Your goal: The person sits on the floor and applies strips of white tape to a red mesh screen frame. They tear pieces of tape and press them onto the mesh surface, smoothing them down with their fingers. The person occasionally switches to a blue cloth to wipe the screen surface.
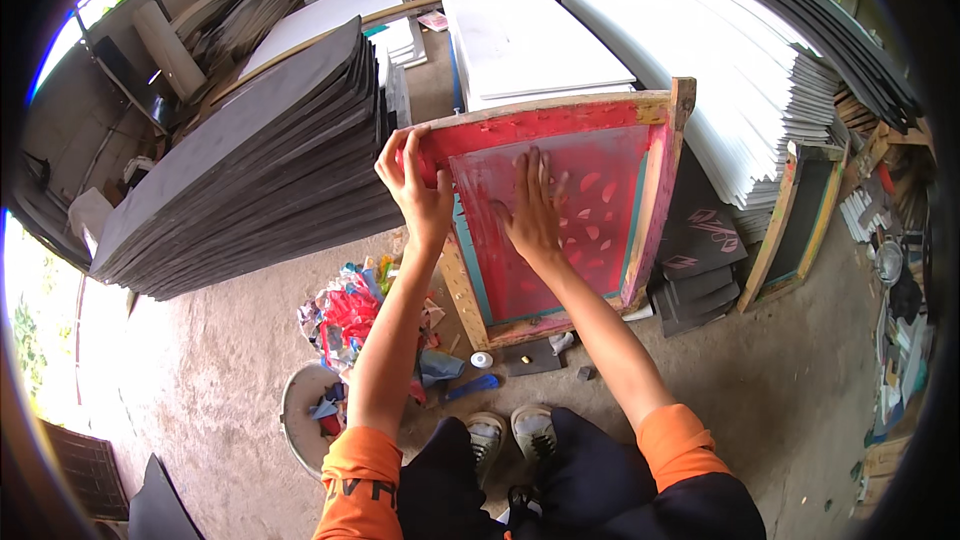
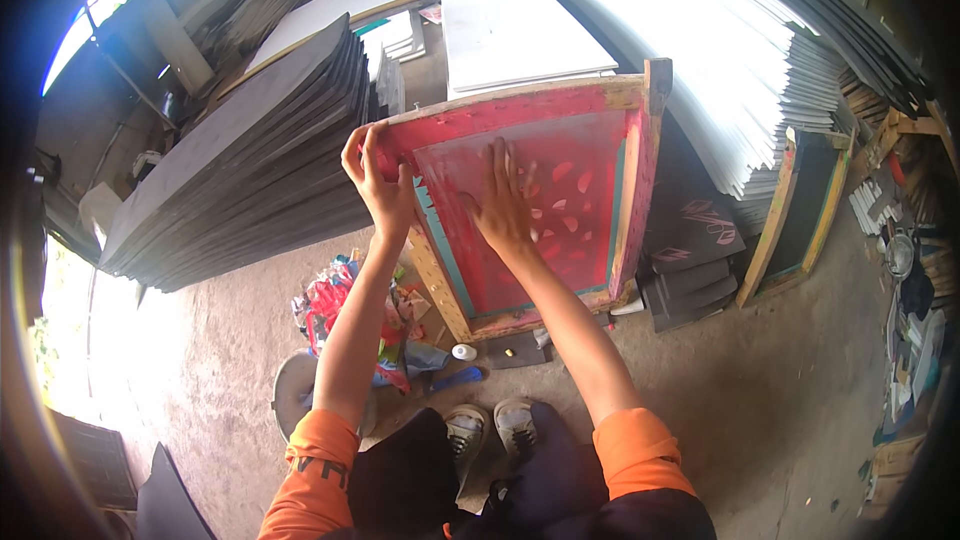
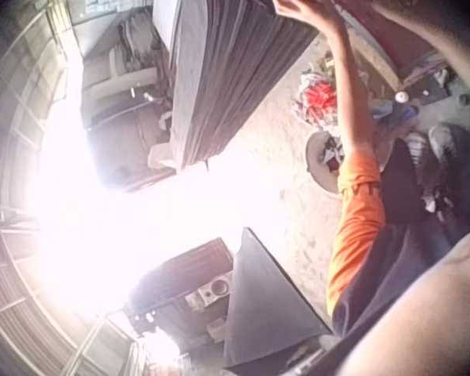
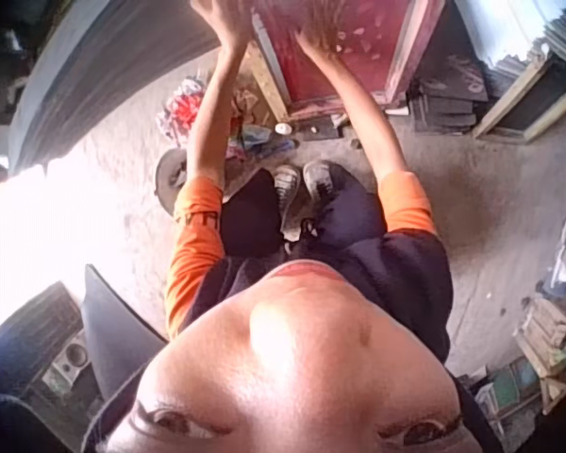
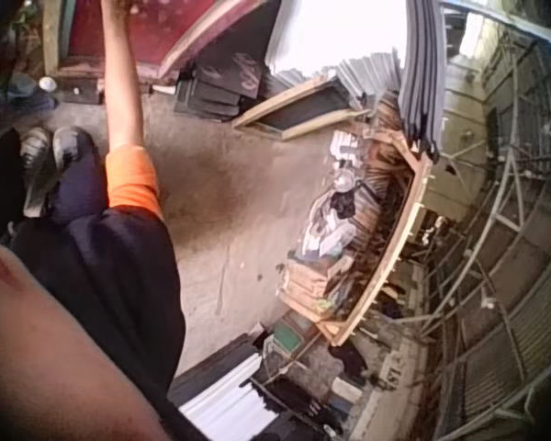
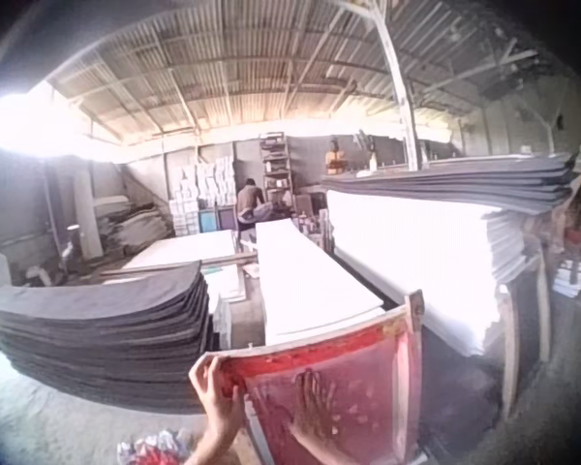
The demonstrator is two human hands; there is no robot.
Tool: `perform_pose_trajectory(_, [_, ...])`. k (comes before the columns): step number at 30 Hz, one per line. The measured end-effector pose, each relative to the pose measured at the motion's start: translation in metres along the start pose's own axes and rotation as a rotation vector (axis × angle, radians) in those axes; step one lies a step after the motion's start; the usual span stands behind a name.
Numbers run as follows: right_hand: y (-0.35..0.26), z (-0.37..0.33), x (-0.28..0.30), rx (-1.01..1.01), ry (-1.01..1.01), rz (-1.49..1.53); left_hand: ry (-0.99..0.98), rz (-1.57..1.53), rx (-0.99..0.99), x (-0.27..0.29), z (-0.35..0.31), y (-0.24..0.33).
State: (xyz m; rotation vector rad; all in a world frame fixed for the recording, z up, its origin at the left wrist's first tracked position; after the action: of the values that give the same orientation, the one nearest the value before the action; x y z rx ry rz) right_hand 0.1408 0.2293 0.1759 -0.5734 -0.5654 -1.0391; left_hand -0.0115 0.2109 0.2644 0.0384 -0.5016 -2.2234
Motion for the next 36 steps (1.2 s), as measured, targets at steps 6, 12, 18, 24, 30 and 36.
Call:
perform_pose_trajectory(6, [0.017,-0.082,-0.026,0.124,-0.155,0.011,-0.009,-0.030,0.002,-0.002,-0.001,-0.003])
perform_pose_trajectory(12, [0.032,-0.043,-0.009,-0.191,-0.032,0.015,-0.013,-0.012,0.004,0.003,-0.001,-0.003])
perform_pose_trajectory(18, [0.010,-0.035,-0.014,0.035,-0.087,0.091,-0.019,-0.043,-0.005,-0.003,-0.002,-0.004])
perform_pose_trajectory(24, [0.003,-0.015,-0.001,-0.170,-0.014,0.124,-0.027,-0.019,-0.005,0.000,0.000,-0.007])
perform_pose_trajectory(30, [0.033,-0.059,-0.019,-0.086,-0.157,0.013,-0.015,-0.035,0.005,-0.003,-0.001,-0.010])
perform_pose_trajectory(36, [0.018,-0.066,-0.033,0.009,-0.097,0.144,-0.069,0.038,0.000,-0.007,0.000,-0.022])
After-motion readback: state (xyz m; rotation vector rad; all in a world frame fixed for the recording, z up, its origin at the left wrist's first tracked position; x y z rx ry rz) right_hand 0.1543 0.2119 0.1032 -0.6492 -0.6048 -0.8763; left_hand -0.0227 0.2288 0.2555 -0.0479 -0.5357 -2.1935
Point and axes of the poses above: each hand's wrist, its own z-axis towards the middle knuckle, its own x-axis out of the back of the hand, y = z × x, the point moved 1 cm from there along z, towards the middle knuckle, and after that the axes turned 4 degrees about -z, right-handed, at the moved point
